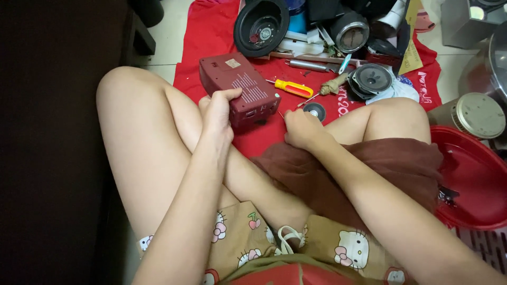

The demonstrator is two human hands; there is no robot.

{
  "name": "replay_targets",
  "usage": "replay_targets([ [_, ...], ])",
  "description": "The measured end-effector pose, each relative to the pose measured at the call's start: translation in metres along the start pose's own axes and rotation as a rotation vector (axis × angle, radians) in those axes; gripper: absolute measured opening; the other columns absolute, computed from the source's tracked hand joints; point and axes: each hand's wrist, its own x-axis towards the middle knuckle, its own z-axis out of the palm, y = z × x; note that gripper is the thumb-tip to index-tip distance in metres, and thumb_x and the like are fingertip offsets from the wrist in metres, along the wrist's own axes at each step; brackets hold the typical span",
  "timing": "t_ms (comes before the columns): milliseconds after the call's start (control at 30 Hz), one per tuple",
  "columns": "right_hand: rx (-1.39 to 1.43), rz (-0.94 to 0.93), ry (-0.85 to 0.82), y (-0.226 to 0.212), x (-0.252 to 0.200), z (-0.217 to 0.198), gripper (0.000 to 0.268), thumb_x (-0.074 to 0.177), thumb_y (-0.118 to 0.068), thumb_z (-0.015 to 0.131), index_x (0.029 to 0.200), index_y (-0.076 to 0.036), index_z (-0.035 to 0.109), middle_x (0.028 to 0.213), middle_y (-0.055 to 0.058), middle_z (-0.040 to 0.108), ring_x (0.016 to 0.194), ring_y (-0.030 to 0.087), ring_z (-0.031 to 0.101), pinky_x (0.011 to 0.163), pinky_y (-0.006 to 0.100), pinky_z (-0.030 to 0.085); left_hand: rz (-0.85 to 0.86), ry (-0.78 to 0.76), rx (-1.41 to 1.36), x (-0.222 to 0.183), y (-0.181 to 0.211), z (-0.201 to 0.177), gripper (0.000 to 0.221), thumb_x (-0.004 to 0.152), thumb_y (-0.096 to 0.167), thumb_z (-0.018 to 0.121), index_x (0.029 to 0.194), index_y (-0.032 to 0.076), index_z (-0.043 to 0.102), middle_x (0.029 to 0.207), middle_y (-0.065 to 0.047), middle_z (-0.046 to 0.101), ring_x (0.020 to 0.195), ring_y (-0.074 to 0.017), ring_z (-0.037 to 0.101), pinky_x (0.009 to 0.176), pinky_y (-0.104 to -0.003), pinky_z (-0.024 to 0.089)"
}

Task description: The person sits on the floor and disassembles a small red radio-style electronic device. They pry open the casing by hand, remove the back cover, set the speaker and small parts aside on the cloth, and use a screwdriver to unscrew components from the housing.

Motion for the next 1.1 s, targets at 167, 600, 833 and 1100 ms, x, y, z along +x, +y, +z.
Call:
replay_targets([
  [167, 0.041, 0.060, -0.013, 0.010, 0.015, 0.019, 0.043, 0.065, -0.023, 0.054, 0.099, 0.003, 0.049, 0.096, 0.024, 0.057, 0.093, 0.043, 0.059, 0.075, 0.052, 0.049, -0.016, 0.003, 0.088, 0.016, -0.017, 0.001, 0.053, 0.052, 0.004, 0.074, 0.098, 0.001, 0.047, 0.076, -0.016, 0.053, 0.064, -0.0294, 0.062, 0.050, -0.044, 0.054],
  [600, 0.279, 0.193, 0.165, -0.007, -0.045, -0.055, 0.033, 0.070, -0.022, 0.049, 0.085, 0.004, 0.062, 0.088, 0.025, 0.061, 0.089, 0.043, 0.060, 0.074, 0.054, 0.049, -0.041, -0.063, 0.067, 0.029, 0.029, 0.002, 0.044, 0.047, -0.001, 0.071, 0.089, -0.005, 0.056, 0.069, -0.018, 0.056, 0.064, -0.0300, 0.063, 0.056, -0.044, 0.052],
  [833, 0.911, 0.306, 0.518, 0.023, -0.042, -0.054, 0.015, 0.068, -0.021, 0.056, 0.073, -0.007, 0.059, 0.059, 0.008, 0.061, 0.072, 0.025, 0.065, 0.067, 0.036, 0.048, -0.220, -0.540, 0.662, 0.045, 0.036, 0.011, 0.060, 0.050, 0.006, 0.058, 0.110, 0.009, 0.058, 0.090, -0.010, 0.061, 0.078, -0.0265, 0.062, 0.064, -0.038, 0.053],
  [1100, 1.106, 0.241, 0.591, 0.046, -0.024, -0.041, 0.011, 0.070, -0.019, 0.054, 0.074, -0.012, 0.060, 0.048, -0.002, 0.059, 0.038, 0.007, 0.057, 0.040, 0.018, 0.046, -0.294, -0.729, 1.064, 0.064, 0.007, 0.019, 0.068, 0.046, -0.003, 0.048, 0.111, 0.012, 0.061, 0.095, -0.011, 0.064, 0.084, -0.0311, 0.062, 0.063, -0.041, 0.054],
])
